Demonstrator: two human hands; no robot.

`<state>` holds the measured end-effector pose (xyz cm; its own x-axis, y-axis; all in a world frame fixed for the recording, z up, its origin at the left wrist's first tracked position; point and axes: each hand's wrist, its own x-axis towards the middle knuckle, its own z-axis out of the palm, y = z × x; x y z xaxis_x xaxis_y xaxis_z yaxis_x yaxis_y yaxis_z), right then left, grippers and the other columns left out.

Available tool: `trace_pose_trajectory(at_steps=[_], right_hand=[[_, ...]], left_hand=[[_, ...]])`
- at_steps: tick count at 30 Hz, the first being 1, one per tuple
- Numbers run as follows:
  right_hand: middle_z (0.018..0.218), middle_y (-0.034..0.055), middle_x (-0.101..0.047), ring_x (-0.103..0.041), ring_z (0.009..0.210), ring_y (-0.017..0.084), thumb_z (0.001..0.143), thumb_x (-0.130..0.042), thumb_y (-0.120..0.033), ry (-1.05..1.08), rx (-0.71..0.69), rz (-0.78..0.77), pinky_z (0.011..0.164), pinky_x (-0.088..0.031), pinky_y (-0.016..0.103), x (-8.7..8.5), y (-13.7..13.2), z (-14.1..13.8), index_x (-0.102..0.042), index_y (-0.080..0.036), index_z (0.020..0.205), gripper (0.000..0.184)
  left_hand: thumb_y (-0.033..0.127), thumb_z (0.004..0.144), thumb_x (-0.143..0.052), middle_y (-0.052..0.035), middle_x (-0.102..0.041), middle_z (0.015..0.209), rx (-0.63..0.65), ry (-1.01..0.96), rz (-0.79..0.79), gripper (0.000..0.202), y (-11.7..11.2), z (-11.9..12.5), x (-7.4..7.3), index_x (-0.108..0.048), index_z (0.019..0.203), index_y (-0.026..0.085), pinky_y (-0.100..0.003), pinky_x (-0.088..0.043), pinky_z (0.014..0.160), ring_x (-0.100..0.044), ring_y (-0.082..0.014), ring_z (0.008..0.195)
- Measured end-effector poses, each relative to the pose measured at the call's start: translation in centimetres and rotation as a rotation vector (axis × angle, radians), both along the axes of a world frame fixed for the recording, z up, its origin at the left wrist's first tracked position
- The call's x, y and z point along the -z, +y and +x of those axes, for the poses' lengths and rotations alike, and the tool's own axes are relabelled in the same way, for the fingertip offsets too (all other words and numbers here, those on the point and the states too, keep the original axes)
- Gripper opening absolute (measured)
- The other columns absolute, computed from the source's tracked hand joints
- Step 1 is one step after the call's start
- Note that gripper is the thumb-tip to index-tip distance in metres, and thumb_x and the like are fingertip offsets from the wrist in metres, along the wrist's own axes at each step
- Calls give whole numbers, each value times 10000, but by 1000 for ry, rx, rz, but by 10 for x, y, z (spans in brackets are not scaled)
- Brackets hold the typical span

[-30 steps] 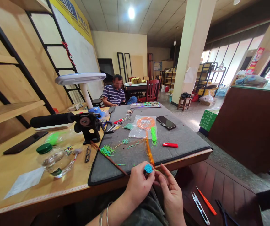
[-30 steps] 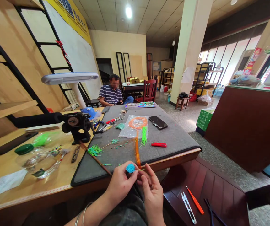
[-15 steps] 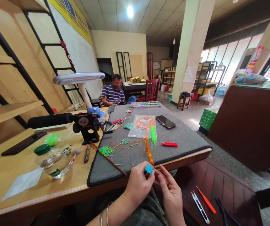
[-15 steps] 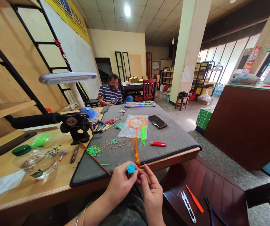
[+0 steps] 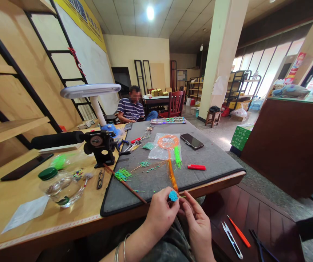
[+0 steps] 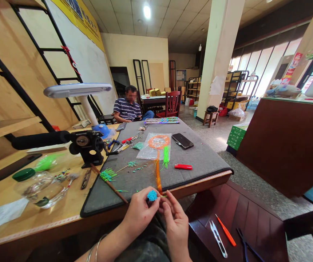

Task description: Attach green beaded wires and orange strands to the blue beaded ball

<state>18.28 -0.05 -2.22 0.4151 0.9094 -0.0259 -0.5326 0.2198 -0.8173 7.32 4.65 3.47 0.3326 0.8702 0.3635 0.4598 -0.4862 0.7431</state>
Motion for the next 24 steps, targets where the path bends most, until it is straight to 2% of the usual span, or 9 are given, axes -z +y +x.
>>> trace_pose_trajectory(at_steps=[11, 14, 17, 19, 22, 24], right_hand=[[1024, 84, -759, -709, 944, 262, 709, -787, -412, -55, -11, 5, 852, -574, 384, 6, 0, 0, -710, -211, 1104, 449], [1017, 96, -757, -716, 889, 264, 730, -754, -447, -179, 52, 8, 811, -580, 402, 1, 1, 14, -718, -205, 1087, 433], [977, 86, -760, -694, 891, 267, 766, -708, -402, -602, 259, 44, 867, -536, 420, -16, 13, 47, -751, -218, 997, 298], [1016, 71, -746, -637, 1012, 283, 792, -658, -328, -993, 389, 119, 964, -461, 447, -32, 29, 73, -749, -248, 994, 235], [1109, 78, -717, -518, 1184, 306, 792, -568, -204, -1509, 335, 128, 1025, -372, 478, -54, 62, 101, -725, -230, 1035, 290], [1069, 105, -725, -547, 1124, 312, 751, -559, -142, -1675, 231, 54, 970, -390, 456, -63, 85, 109, -726, -206, 956, 272]], left_hand=[[140, 768, -552, -39, -669, 684, 15, -24, -4, 102, 2, 0, 3, -632, 717, 176, -249, -428, 604, -603, -177, 641], [154, 784, -538, -41, -675, 694, 20, -28, -3, 112, 4, -2, 1, -627, 721, 177, -256, -429, 616, -606, -179, 648], [187, 806, -529, -31, -667, 678, 10, -51, 20, 127, 9, -7, -3, -624, 721, 182, -256, -423, 616, -599, -174, 636], [210, 813, -533, -22, -656, 661, -10, -71, 42, 137, 13, -10, -7, -622, 713, 184, -251, -416, 605, -589, -168, 620], [216, 812, -537, -9, -642, 639, -42, -83, 78, 143, 18, -13, -13, -622, 700, 184, -240, -404, 584, -576, -156, 596], [203, 806, -539, -5, -639, 632, -55, -80, 104, 138, 20, -14, -16, -625, 700, 182, -234, -399, 575, -571, -149, 586]])
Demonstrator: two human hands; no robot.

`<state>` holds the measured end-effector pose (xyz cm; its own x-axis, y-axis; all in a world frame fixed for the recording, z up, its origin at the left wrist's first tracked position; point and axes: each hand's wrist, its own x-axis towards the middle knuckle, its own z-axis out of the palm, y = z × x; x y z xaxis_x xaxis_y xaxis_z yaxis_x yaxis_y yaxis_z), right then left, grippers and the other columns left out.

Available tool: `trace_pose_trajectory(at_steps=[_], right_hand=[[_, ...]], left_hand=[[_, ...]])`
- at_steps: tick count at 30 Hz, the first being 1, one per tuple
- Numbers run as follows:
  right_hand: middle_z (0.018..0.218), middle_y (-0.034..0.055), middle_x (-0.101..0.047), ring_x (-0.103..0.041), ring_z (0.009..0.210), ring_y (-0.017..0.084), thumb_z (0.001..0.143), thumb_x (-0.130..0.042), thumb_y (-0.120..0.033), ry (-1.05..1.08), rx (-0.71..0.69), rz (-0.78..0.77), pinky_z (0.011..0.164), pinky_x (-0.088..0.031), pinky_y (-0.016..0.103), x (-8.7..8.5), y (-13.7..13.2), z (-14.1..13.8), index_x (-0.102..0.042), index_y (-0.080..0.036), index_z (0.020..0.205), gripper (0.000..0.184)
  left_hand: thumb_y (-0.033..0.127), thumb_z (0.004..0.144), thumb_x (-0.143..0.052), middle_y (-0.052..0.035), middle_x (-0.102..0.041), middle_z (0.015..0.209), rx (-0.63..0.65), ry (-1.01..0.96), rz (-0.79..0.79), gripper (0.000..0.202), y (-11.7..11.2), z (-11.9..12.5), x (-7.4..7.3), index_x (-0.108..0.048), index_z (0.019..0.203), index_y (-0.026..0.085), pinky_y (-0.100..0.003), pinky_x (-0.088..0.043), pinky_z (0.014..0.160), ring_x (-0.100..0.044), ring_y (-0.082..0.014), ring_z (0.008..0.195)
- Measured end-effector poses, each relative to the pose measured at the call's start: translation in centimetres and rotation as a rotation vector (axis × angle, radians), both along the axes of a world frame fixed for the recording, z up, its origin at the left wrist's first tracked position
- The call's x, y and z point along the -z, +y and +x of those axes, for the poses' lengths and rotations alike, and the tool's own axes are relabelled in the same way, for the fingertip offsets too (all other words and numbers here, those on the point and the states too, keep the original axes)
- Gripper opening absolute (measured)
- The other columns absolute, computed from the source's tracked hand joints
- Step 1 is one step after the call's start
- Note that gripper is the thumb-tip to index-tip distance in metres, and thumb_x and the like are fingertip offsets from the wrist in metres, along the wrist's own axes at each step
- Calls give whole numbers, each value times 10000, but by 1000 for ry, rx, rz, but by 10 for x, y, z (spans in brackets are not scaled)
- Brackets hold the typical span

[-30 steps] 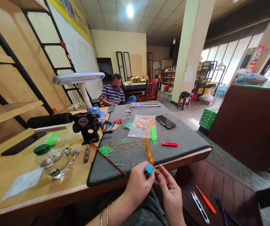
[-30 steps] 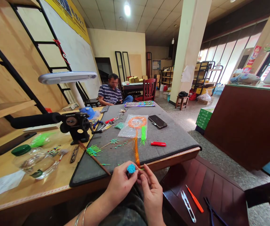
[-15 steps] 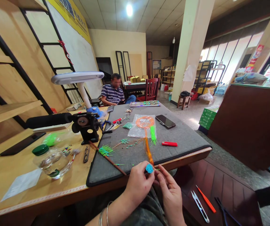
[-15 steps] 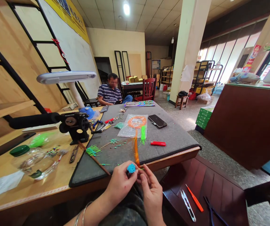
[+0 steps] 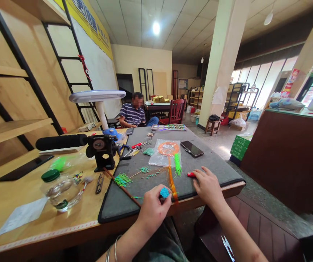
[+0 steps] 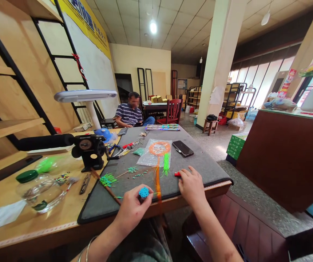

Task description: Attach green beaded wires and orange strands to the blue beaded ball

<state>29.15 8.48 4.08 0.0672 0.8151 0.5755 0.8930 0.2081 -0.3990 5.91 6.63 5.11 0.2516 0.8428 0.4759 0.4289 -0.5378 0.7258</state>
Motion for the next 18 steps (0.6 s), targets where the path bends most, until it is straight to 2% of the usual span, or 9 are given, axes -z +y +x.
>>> trace_pose_trajectory(at_steps=[3, 5, 7, 9, 10, 12, 14, 16, 18], right_hand=[[846, 129, -727, -614, 888, 281, 727, -545, -124, -4, 5, -59, 822, -432, 384, -4, 24, 2, -684, -184, 734, 152], [740, 113, -687, -606, 782, 252, 750, -512, -149, 47, 24, -36, 749, -431, 348, -3, 27, -1, -633, -186, 681, 144], [675, 74, -639, -582, 691, 220, 798, -463, -201, 97, 57, -9, 684, -424, 319, 1, 17, -7, -606, -191, 729, 159], [622, 27, -587, -534, 587, 180, 856, -404, -276, 217, 63, 6, 601, -410, 282, 8, -4, -18, -584, -197, 780, 211], [599, 7, -560, -506, 544, 158, 879, -378, -321, 316, 45, 2, 557, -398, 258, 13, -17, -27, -569, -202, 768, 251], [563, -16, -529, -450, 483, 123, 868, -433, -456, 805, -103, -83, 473, -346, 225, 23, -41, -46, -557, -199, 701, 331], [496, -30, -485, -384, 425, 92, 821, -469, -612, 1198, -153, -224, 417, -275, 205, 33, -57, -66, -559, -183, 615, 484], [406, -53, -391, -296, 368, 65, 774, -460, -708, 1404, -142, -358, 385, -189, 194, 39, -63, -82, -516, -178, 510, 595], [361, -74, -316, -240, 343, 51, 748, -476, -719, 1475, -127, -407, 381, -142, 190, 42, -62, -90, -463, -185, 452, 611]], left_hand=[[178, 797, -539, -1, -629, 619, -15, 12, 39, 137, 2, 0, -3, -632, 696, 181, -230, -391, 563, -557, -143, 572], [159, 786, -539, 1, -621, 609, -18, 15, 59, 138, 4, -1, -4, -638, 693, 183, -228, -382, 548, -546, -140, 561], [151, 780, -541, -1, -626, 619, -9, 15, 68, 132, 5, -1, -4, -645, 706, 187, -229, -382, 543, -545, -141, 563], [146, 781, -539, -11, -641, 652, 7, 31, 69, 124, 6, -1, -4, -645, 731, 188, -236, -397, 562, -560, -150, 589], [143, 782, -538, -17, -650, 673, 20, 47, 70, 121, 6, -1, -3, -643, 744, 189, -240, -410, 581, -572, -156, 611], [128, 781, -535, -29, -670, 722, 60, 80, 77, 119, 4, 0, -3, -636, 768, 191, -250, -435, 631, -601, -170, 669], [108, 776, -534, -41, -687, 774, 117, 98, 89, 128, 1, 1, -2, -630, 794, 192, -257, -453, 681, -624, -181, 732], [91, 770, -530, -50, -694, 808, 162, 108, 98, 146, -2, 1, -2, -625, 818, 192, -261, -463, 709, -636, -189, 770], [81, 768, -524, -55, -695, 820, 186, 123, 104, 163, -3, 2, -2, -623, 835, 191, -266, -469, 718, -641, -196, 782]])
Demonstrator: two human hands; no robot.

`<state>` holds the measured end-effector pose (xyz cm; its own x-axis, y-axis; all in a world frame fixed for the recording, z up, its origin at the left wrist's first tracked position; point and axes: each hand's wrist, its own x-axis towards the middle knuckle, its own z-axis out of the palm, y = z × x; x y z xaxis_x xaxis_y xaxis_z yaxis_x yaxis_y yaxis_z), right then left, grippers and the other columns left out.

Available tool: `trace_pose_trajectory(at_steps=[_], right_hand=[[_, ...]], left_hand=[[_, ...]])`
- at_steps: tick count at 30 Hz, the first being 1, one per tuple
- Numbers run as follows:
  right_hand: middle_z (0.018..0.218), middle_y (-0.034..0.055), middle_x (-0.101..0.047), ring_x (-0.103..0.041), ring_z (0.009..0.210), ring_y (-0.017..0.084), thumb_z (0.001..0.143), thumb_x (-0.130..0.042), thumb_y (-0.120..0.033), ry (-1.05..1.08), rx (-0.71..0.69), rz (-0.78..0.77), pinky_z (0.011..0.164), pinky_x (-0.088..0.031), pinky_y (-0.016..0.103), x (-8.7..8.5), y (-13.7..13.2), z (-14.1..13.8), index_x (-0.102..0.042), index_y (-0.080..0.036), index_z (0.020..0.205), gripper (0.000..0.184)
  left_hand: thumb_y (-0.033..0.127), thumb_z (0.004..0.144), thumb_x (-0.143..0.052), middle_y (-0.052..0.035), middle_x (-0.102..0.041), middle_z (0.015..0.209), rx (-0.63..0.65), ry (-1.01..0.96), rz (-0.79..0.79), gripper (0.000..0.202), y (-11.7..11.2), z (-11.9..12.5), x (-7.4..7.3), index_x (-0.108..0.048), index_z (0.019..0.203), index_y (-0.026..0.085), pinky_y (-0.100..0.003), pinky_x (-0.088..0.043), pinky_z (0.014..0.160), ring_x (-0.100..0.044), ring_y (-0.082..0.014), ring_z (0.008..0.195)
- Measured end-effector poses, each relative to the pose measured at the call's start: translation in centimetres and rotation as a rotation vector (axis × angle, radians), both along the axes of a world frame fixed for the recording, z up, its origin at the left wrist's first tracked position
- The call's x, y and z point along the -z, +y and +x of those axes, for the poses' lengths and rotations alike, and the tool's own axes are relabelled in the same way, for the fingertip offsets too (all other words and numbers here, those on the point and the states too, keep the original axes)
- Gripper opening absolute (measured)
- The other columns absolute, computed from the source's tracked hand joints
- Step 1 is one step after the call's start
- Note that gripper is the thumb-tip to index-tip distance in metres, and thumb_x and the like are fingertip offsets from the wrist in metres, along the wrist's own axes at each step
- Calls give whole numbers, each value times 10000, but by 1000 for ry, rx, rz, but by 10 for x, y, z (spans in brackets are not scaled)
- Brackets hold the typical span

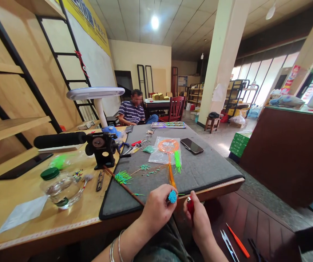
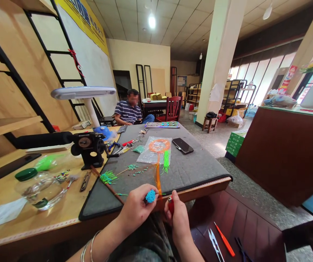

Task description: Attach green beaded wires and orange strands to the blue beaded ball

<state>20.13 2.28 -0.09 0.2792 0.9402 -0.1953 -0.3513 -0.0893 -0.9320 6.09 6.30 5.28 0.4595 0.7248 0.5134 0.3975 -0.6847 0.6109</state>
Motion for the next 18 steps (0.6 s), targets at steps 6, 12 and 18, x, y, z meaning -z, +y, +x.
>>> trace_pose_trajectory(at_steps=[6, 12, 18], right_hand=[[342, -79, -302, -241, 333, 54, 699, -540, -625, 28, 55, 0, 374, -148, 202, -3, 8, -2, -425, -204, 410, 524], [352, -74, -309, -240, 347, 62, 712, -525, -588, 10, 54, -2, 385, -157, 213, -4, 7, -3, -425, -208, 414, 493], [364, -67, -333, -285, 359, 69, 709, -528, -602, -18, 53, 20, 396, -192, 214, -2, 8, -3, -428, -205, 421, 501]], left_hand=[[77, 762, -517, -59, -693, 817, 26, 57, 17, 173, -1, 1, 0, -624, 834, 192, -275, -475, 718, -645, -205, 779], [80, 759, -514, -60, -694, 829, 32, 73, 22, 189, -1, 2, 2, -629, 849, 201, -271, -476, 721, -642, -204, 788], [71, 748, -516, -53, -688, 814, 37, 75, 25, 186, 0, 2, 4, -624, 836, 194, -274, -470, 709, -638, -202, 776]])
